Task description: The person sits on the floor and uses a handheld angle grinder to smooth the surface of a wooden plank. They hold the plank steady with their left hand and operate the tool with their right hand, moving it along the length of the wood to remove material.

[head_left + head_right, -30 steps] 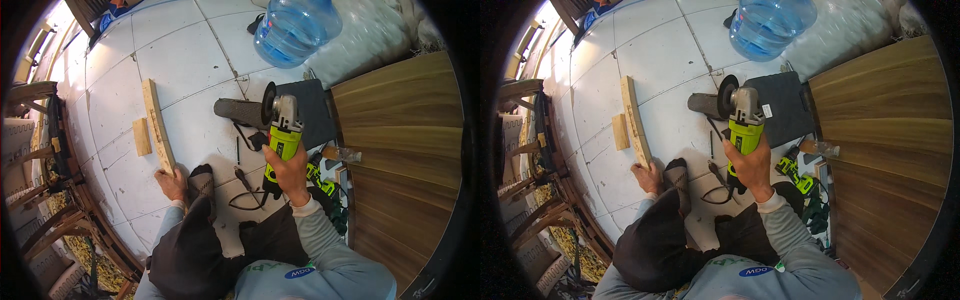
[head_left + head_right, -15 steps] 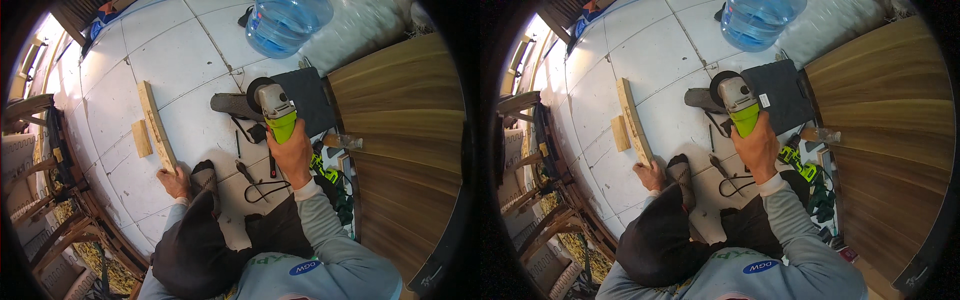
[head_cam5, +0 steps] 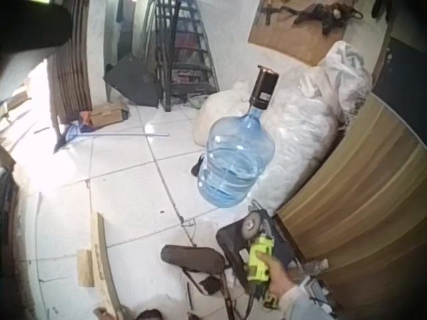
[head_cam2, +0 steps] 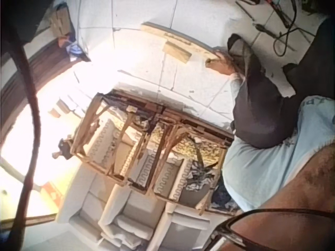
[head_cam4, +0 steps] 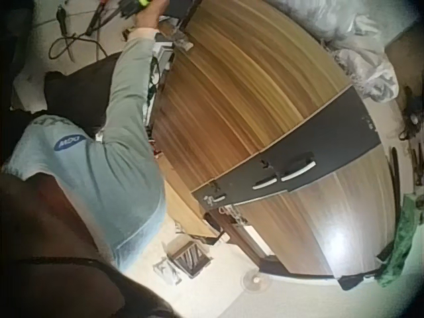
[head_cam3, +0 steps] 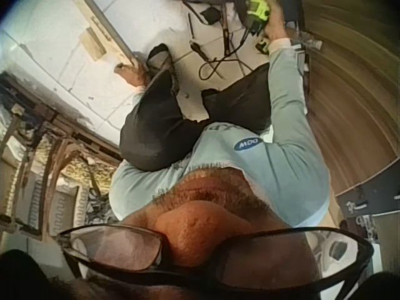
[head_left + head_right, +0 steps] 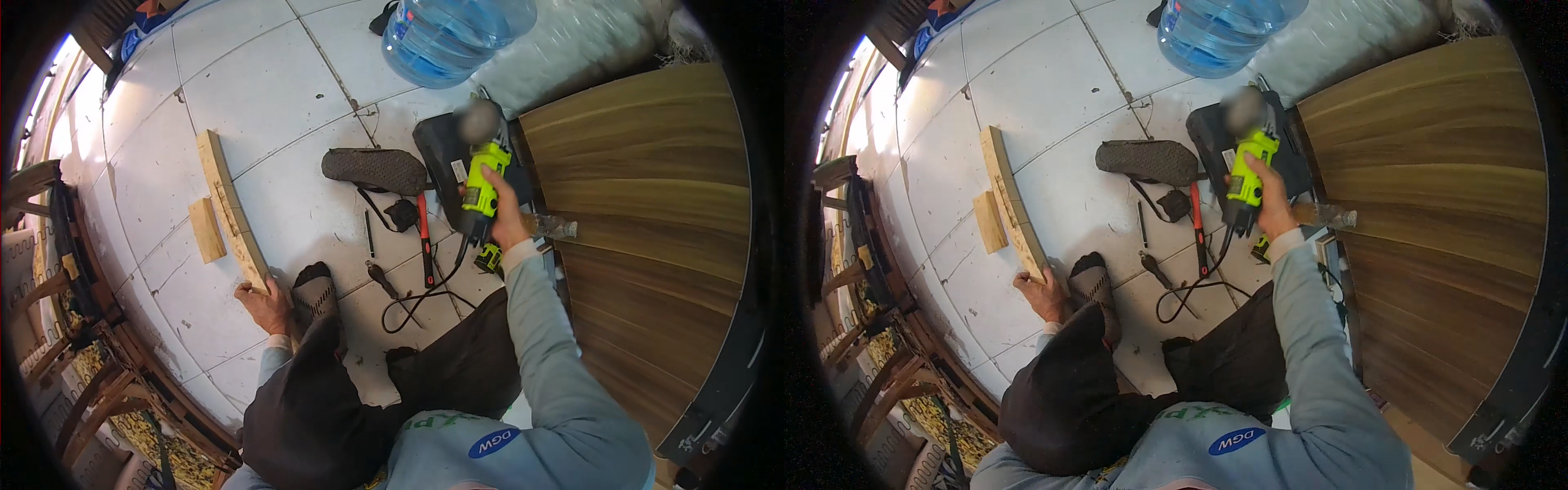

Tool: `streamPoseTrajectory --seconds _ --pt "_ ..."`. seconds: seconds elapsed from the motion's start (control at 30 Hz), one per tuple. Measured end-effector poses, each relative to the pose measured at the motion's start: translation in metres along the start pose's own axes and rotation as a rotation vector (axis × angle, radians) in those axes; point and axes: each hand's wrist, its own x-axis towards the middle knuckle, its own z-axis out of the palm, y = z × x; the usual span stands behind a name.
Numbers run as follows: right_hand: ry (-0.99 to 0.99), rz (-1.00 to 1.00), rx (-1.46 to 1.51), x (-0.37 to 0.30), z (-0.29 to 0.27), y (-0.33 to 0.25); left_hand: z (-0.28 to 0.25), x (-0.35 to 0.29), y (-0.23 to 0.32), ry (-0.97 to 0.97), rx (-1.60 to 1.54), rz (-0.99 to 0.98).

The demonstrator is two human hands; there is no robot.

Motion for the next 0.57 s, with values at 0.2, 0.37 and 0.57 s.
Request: streamPoseTrajectory --seconds 0.2,0.37,0.57 --pt "0.055 -0.169 -0.111 0.065 -0.054 -0.011 0.012 -0.003 -0.001 -0.011 -0.028 0.018" --pt "0.079 -0.163 -0.196 0.088 -0.064 -0.012 0.012 -0.005 -0.007 -0.063 -0.063 -0.062" --pt "-0.096 0.05 -0.036 0.11 -0.034 0.015 0.018 0.002 -0.05 -0.083 0.242 0.071"
